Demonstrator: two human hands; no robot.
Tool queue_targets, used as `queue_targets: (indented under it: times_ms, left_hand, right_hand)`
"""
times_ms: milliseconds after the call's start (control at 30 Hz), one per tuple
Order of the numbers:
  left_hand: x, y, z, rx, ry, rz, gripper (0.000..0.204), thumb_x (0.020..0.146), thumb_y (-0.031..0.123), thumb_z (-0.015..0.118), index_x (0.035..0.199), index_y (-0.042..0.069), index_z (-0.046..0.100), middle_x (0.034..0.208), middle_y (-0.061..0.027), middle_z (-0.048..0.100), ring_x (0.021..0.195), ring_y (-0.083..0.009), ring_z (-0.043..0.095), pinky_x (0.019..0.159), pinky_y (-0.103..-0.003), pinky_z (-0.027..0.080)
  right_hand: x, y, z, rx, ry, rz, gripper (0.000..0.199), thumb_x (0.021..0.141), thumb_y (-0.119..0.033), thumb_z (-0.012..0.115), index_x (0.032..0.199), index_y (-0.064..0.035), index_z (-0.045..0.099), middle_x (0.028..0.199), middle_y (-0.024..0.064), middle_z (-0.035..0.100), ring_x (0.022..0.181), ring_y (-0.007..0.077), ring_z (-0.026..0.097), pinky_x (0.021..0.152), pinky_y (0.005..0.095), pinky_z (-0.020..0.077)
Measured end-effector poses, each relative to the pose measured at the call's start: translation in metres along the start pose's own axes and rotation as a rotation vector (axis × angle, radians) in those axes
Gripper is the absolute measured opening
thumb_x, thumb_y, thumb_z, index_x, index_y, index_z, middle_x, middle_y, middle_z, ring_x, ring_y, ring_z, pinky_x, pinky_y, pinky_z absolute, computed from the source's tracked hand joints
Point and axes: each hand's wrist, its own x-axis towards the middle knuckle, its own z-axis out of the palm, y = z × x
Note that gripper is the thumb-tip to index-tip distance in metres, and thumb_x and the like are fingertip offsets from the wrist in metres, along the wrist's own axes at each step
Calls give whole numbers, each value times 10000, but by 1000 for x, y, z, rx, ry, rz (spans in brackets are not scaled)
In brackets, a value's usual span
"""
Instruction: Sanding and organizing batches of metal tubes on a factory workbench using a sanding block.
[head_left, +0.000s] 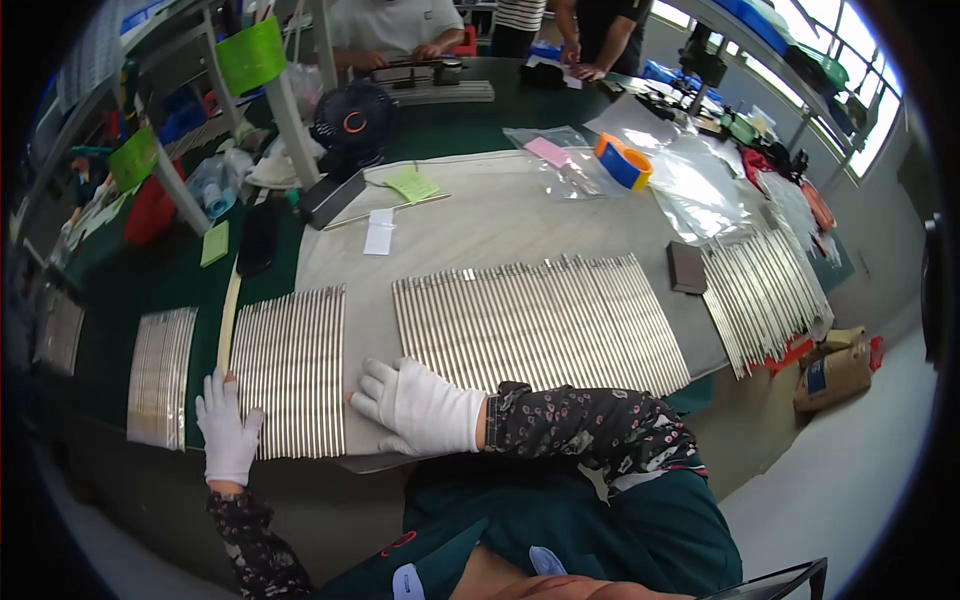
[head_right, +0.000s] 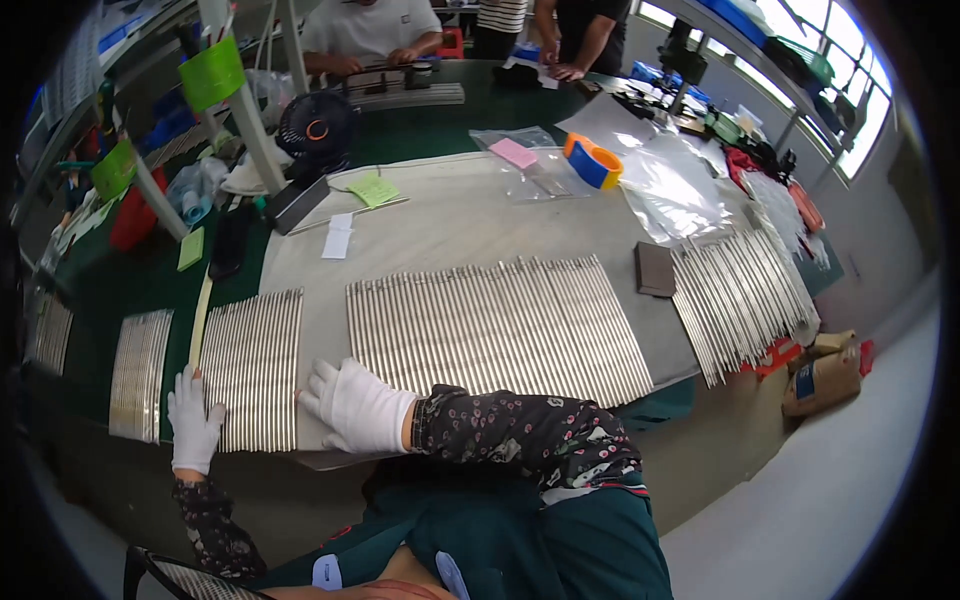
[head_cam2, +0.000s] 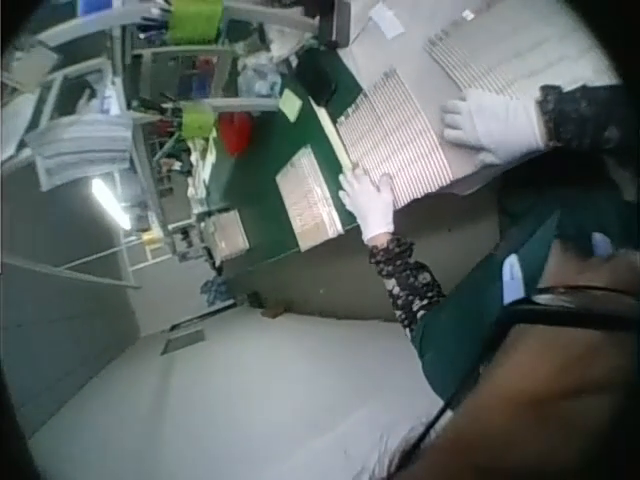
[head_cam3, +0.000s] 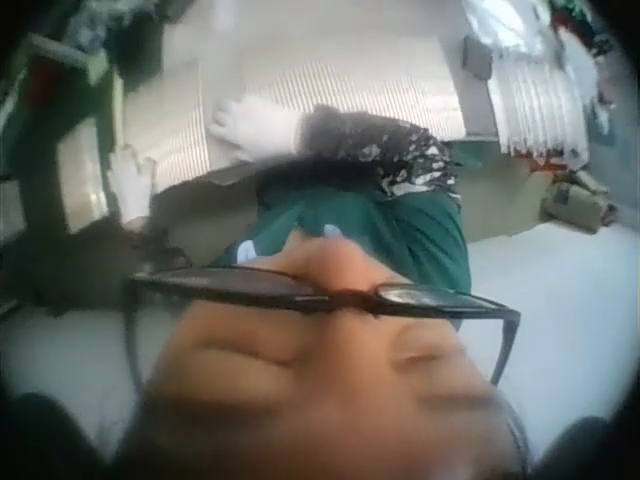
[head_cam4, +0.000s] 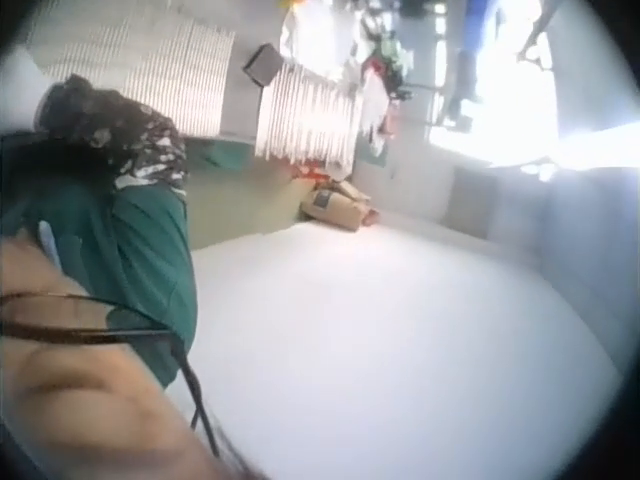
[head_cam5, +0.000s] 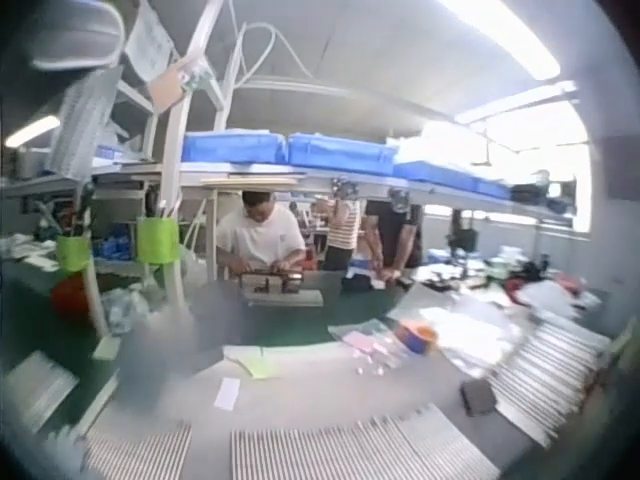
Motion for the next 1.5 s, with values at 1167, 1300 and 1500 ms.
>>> queue_targets:
  times_ms: [1167, 1300, 1500]
  left_hand:
    - [-36, 214, 8, -334, -28, 440, 725, 1015, 616, 389, 1419, 19, 468, 1452, -256, 485, 1348, -459, 459, 1115, -556, 335]
    - [-35, 216, 7, -336, -19, 445, 738, 1012, 629, 386, 1399, 8, 482, 1450, -255, 488, 1347, -458, 461, 1112, -554, 335]
    - [-32, 216, 11, -365, 35, 491, 757, 1004, 649, 392, 1372, -5, 494, 1439, -255, 501, 1338, -458, 471, 1101, -546, 352]
  right_hand:
    - [-326, 451, -89, -510, 15, 1515, 229, 915, -196, 597, 1039, -107, 768, 1110, 153, 728, 1037, 327, 709, 863, 437, 568]
    - [-352, 451, -101, -311, 291, 1750, 281, 913, -260, 592, 1084, -108, 756, 1146, 173, 717, 1083, 362, 687, 917, 461, 543]
    - [-378, 452, -115, -108, 460, 1874, 347, 901, -304, 564, 1108, -94, 748, 1179, 205, 699, 1133, 397, 651, 967, 464, 516]
